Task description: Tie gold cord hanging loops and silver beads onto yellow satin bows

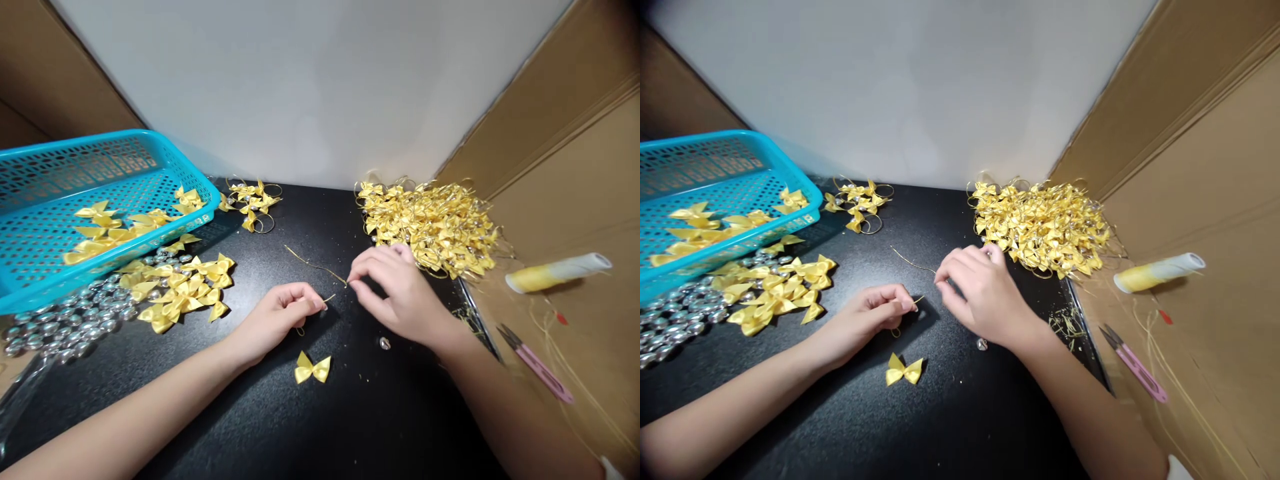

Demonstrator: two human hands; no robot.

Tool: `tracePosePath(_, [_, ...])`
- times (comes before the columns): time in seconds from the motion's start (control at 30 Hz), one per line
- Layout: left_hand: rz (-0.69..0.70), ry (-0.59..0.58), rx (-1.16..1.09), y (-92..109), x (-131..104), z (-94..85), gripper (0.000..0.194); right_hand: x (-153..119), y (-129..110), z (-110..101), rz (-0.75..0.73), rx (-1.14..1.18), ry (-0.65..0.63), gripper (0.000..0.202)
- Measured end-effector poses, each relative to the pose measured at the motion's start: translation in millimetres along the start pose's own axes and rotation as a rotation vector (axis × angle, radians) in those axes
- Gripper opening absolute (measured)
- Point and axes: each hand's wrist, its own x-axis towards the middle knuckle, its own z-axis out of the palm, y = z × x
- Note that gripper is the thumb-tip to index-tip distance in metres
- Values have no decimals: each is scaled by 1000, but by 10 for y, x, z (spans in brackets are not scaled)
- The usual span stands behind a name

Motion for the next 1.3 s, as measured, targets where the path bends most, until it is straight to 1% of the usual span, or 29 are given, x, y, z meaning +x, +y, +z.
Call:
tracePosePath(0.1, [-3, -3, 10, -3, 7, 4, 21, -14, 48, -347, 40, -100, 167, 11])
tracePosePath(0.17, [5, -4, 29, -10, 8, 6, 21, -115, 93, -595, 83, -167, 282, 9])
tracePosePath(0.23, [19, -8, 64, -20, 4, 0, 21, -322, 167, -792, 176, -261, 307, 7])
tracePosePath(0.3, [36, -19, 114, -30, -1, -20, 24, -634, 275, -904, 266, -360, 242, 6])
tracePosePath(0.37, [52, -27, 170, -31, 2, -49, 26, -1022, 399, -931, 393, -432, 143, 13])
tracePosePath(0.43, [71, -22, 231, -15, 18, -68, 27, -1432, 506, -894, 540, -484, 119, 21])
tracePosePath(0.5, [85, -18, 297, 21, 37, -54, 29, -1797, 569, -821, 688, -522, 138, 25])
tracePosePath(0.57, [85, -37, 336, 71, 52, 9, 30, -2070, 581, -742, 774, -529, 141, 28])
tracePosePath(0.67, [45, -87, 360, 145, 73, 188, 31, -2286, 547, -649, 892, -560, 113, 34])
tracePosePath(0.8, [-55, -143, 330, 218, 149, 494, 30, -2360, 517, -585, 987, -594, 127, 34])
tracePosePath(0.9, [-112, -197, 293, 278, 243, 713, 26, -2375, 525, -556, 1029, -583, 181, 33])
tracePosePath(0.97, [-105, -218, 281, 318, 306, 843, 24, -2371, 508, -537, 1044, -524, 249, 31])
tracePosePath(1.03, [-108, -253, 274, 346, 363, 957, 22, -2335, 440, -511, 1067, -367, 374, 29])
tracePosePath(1.1, [-111, -283, 271, 364, 413, 1058, 21, -2249, 313, -468, 1091, -88, 496, 26])
tracePosePath(1.13, [-116, -296, 273, 372, 435, 1107, 21, -2189, 235, -439, 1088, 85, 507, 25])
tracePosePath(1.17, [-126, -307, 276, 381, 455, 1155, 22, -2121, 156, -405, 1063, 241, 466, 24])
tracePosePath(1.2, [-137, -318, 282, 392, 473, 1203, 23, -2052, 82, -368, 1049, 344, 426, 23])
tracePosePath(1.3, [-156, -364, 270, 443, 517, 1342, 25, -1884, -65, -265, 1046, 532, 412, 20])
